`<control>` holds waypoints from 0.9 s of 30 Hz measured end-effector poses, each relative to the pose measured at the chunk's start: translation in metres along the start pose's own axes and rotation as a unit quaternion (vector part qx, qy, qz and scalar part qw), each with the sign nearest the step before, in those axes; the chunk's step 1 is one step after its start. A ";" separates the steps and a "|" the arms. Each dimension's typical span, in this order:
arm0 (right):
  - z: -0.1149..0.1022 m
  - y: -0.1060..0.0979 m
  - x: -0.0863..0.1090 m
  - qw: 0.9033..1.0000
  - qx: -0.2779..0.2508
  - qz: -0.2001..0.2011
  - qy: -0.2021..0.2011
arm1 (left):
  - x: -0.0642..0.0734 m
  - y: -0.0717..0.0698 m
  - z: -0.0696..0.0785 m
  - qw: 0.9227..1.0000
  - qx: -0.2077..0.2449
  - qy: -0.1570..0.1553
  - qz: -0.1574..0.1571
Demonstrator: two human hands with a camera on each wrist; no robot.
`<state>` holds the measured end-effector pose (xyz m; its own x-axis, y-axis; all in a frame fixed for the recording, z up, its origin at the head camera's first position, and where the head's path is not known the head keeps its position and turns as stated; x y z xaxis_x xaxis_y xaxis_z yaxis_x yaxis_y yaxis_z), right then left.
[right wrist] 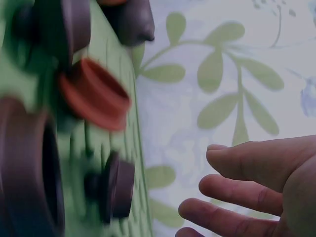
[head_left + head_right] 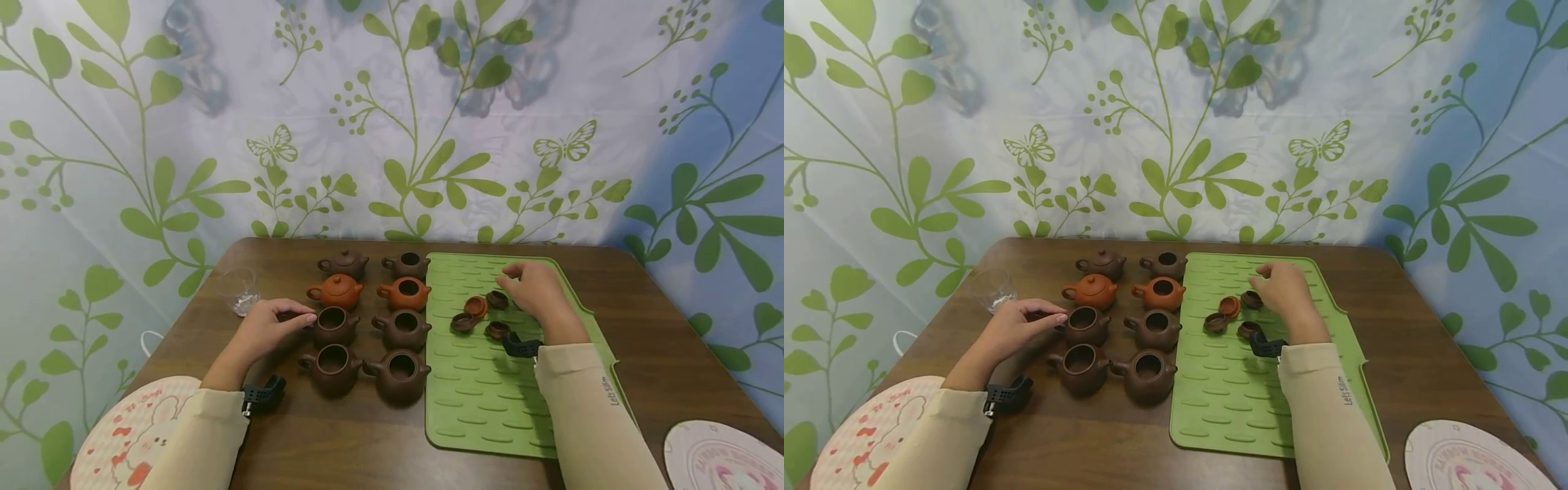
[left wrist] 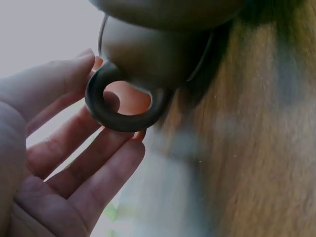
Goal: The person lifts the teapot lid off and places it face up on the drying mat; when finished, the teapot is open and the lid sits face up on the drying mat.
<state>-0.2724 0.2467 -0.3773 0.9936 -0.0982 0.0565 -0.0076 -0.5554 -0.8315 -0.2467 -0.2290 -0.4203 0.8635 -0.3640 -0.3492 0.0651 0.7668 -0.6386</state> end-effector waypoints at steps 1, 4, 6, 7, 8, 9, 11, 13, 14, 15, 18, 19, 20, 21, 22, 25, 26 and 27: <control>-0.005 0.002 0.001 1.000 -0.001 -0.001 -0.005 | -0.001 0.000 0.000 1.000 -0.001 0.000 -0.002; -0.022 0.006 0.004 1.000 0.001 0.000 -0.024 | -0.004 0.000 -0.001 1.000 -0.009 -0.007 -0.003; -0.036 0.009 0.006 0.999 0.003 0.005 -0.039 | -0.007 -0.002 -0.001 1.000 -0.015 -0.008 -0.002; -0.043 0.011 0.006 0.999 0.003 0.004 -0.045 | -0.009 -0.004 0.000 1.000 -0.019 -0.007 0.000; -0.050 0.013 0.006 0.999 0.002 0.001 -0.051 | -0.011 -0.005 0.000 1.000 -0.025 -0.005 0.002; -0.057 0.014 0.006 0.998 0.002 0.000 -0.058 | -0.013 -0.006 0.001 1.000 -0.029 -0.004 0.004; -0.072 0.019 0.006 0.997 0.004 -0.004 -0.074 | -0.018 -0.009 0.003 0.999 -0.033 -0.002 0.006; -0.088 0.025 0.006 0.995 0.007 -0.013 -0.094 | -0.022 -0.012 0.005 0.999 -0.034 0.000 0.011; -0.095 0.029 0.005 0.994 0.008 -0.016 -0.104 | -0.024 -0.013 0.005 0.999 -0.032 -0.003 0.013; -0.103 0.033 0.005 0.993 0.013 -0.019 -0.116 | -0.026 -0.014 0.006 0.999 -0.027 -0.005 0.017; -0.129 0.049 0.002 0.988 0.027 -0.039 -0.149 | -0.032 -0.017 0.006 0.999 -0.026 -0.011 0.028; -0.137 0.055 0.002 0.986 0.032 -0.046 -0.158 | -0.034 -0.018 0.006 0.999 -0.027 -0.011 0.030; -0.146 0.061 0.001 0.984 0.038 -0.053 -0.168 | -0.036 -0.018 0.005 0.999 -0.025 -0.015 0.032; -0.154 0.067 0.001 0.981 0.047 -0.060 -0.179 | -0.037 -0.018 0.004 0.999 -0.026 -0.018 0.032; -0.163 0.073 0.002 0.978 0.056 -0.066 -0.188 | -0.039 -0.018 0.002 0.999 -0.029 -0.022 0.032; -0.186 0.091 0.004 0.968 0.093 -0.082 -0.219 | -0.044 -0.016 -0.005 0.999 -0.031 -0.038 0.020; -0.193 0.097 0.004 0.964 0.106 -0.088 -0.229 | -0.045 -0.014 -0.009 0.998 -0.031 -0.045 0.013; -0.199 0.102 0.004 0.959 0.120 -0.093 -0.239 | -0.046 -0.013 -0.012 0.998 -0.035 -0.050 0.005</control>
<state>-0.2915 0.0249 -0.3518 0.9142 0.4052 0.0041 0.1437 -0.3147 -0.9382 -0.2933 -0.2285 -0.4040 0.9095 -0.3000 -0.2878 0.0249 0.7304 -0.6826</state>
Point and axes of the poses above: each hand's wrist, its own x-axis away from the middle knuckle, its own y-axis out of the palm, z = x × y, the point moved 7 cm from there along -x, towards the middle knuckle, and after that the axes turned 10 degrees about y, right-handed, at the moved point
